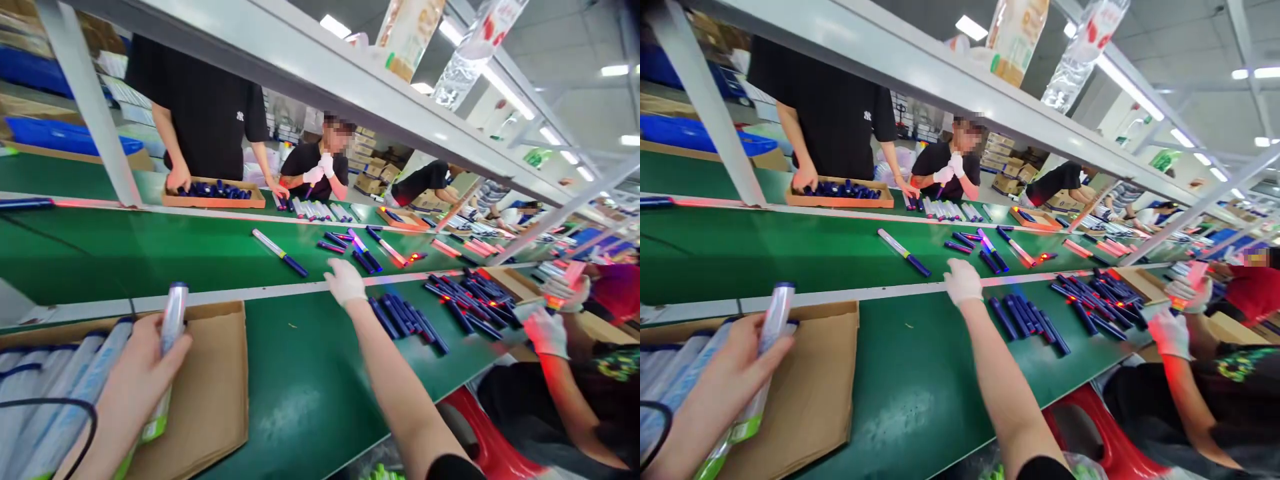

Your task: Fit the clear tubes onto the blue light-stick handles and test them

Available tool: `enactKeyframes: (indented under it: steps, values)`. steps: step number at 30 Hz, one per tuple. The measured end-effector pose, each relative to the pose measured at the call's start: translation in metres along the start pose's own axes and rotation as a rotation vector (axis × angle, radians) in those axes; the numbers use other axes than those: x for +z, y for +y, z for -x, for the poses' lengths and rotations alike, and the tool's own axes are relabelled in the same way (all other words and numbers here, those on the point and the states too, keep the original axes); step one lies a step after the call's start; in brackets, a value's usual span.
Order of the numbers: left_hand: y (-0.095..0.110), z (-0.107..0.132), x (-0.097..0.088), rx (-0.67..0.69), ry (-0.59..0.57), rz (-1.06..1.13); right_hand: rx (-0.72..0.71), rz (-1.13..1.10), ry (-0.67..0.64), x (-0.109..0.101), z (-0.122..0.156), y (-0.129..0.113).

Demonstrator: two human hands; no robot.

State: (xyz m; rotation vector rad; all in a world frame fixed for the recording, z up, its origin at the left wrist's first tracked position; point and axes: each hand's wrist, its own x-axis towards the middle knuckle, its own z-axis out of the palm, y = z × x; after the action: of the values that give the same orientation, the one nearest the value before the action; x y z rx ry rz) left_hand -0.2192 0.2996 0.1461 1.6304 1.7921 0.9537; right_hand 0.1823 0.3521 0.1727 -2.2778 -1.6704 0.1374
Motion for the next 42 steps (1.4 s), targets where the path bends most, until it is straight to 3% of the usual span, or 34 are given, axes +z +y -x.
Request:
enactKeyframes:
  steps: [3,5,6,8,11,13,15,18,21,25,30,34,38,42]
  values:
    - [0.039,0.022,0.012,-0.164,0.015,0.636,0.264,0.072,-0.033,-0.023,0.053,0.091]
    - [0.07,0.039,0.029,-0.299,-0.062,0.983,0.353,0.056,-0.098,-0.03,0.077,0.126]
    - [0.085,0.045,0.039,-0.345,-0.113,1.098,0.365,0.028,-0.129,-0.03,0.086,0.132]
    - [0.107,0.053,0.059,-0.399,-0.183,1.25,0.341,-0.072,-0.182,-0.025,0.106,0.12]
    - [0.119,0.051,0.079,-0.471,-0.115,1.393,0.222,-0.311,-0.318,-0.019,0.155,0.063]
    - [0.117,0.047,0.081,-0.511,-0.055,1.476,0.11,-0.497,-0.48,-0.02,0.2,0.021]
    - [0.113,0.044,0.077,-0.531,-0.024,1.532,0.088,-0.717,-0.63,-0.024,0.242,-0.011]
    - [0.108,0.048,0.069,-0.499,0.007,1.567,0.143,-0.888,-0.662,-0.022,0.277,-0.035]
    - [0.107,0.057,0.064,-0.445,0.02,1.566,0.099,-0.909,-0.695,-0.01,0.279,-0.045]
    - [0.105,0.063,0.059,-0.429,-0.007,1.633,0.077,-0.933,-0.834,0.001,0.27,-0.047]
    - [0.105,0.067,0.049,-0.372,-0.157,1.715,0.151,-1.043,-1.006,-0.004,0.274,-0.054]
    - [0.107,0.072,0.041,-0.303,-0.218,1.781,0.244,-1.321,-1.14,-0.012,0.278,-0.065]
    - [0.105,0.071,0.041,-0.29,-0.273,1.863,0.377,-1.441,-1.121,-0.013,0.282,-0.07]
    - [0.11,0.068,0.044,-0.269,-0.189,1.794,0.272,-1.226,-1.025,-0.004,0.281,-0.071]
